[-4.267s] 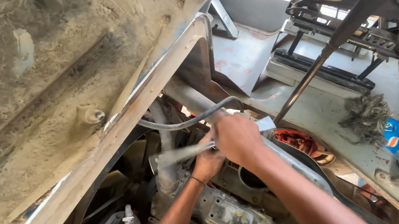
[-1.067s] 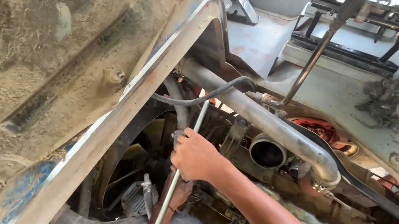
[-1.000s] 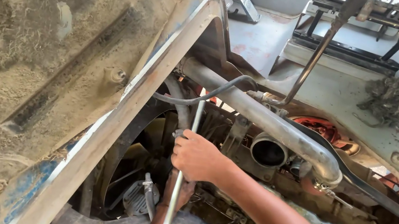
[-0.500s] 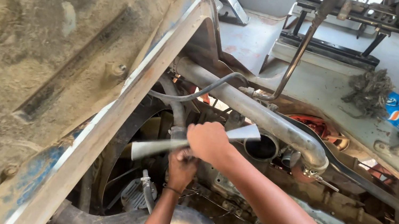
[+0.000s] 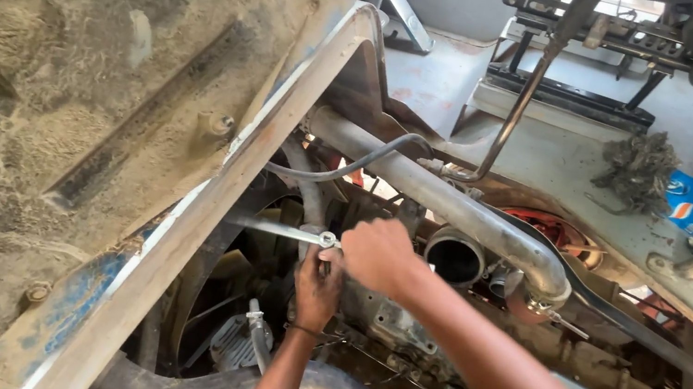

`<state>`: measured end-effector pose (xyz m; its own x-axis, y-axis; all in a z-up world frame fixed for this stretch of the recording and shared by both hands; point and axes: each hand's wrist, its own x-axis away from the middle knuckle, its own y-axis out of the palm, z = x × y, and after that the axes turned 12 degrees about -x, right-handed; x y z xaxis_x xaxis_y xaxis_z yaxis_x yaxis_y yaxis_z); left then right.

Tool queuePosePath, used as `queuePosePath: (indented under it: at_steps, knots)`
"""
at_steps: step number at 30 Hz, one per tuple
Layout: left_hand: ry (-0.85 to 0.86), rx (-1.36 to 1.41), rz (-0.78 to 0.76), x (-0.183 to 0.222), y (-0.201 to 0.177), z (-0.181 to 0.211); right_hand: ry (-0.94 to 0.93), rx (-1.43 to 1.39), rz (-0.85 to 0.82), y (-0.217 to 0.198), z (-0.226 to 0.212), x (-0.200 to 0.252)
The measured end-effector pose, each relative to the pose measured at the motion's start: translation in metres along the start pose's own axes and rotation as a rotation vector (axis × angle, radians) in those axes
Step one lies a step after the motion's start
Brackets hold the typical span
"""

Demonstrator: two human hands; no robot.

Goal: Repairing or assembling components of a large vehicle engine using various tools.

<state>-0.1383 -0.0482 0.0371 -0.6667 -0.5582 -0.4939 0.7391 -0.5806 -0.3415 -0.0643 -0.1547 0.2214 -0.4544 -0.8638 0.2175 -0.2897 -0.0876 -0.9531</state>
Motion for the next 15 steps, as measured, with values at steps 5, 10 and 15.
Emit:
queuePosePath:
  at_steps: [5,10,15]
  knots:
    - [-0.448,-0.019,-0.187,0.012,0.023,-0.096,0.302,-1.088,-0.143,-0.016,-0.042,0.010]
    - [-0.080,-0.064,-0.126,0.006,-0.007,-0.023,-0.529,-0.072,0.721,0.007,-0.010,-0.013]
    - [0.008,0.140,-0.057,0.003,-0.013,-0.005,-0.064,-0.063,-0.049,-0.013,-0.026,0.009]
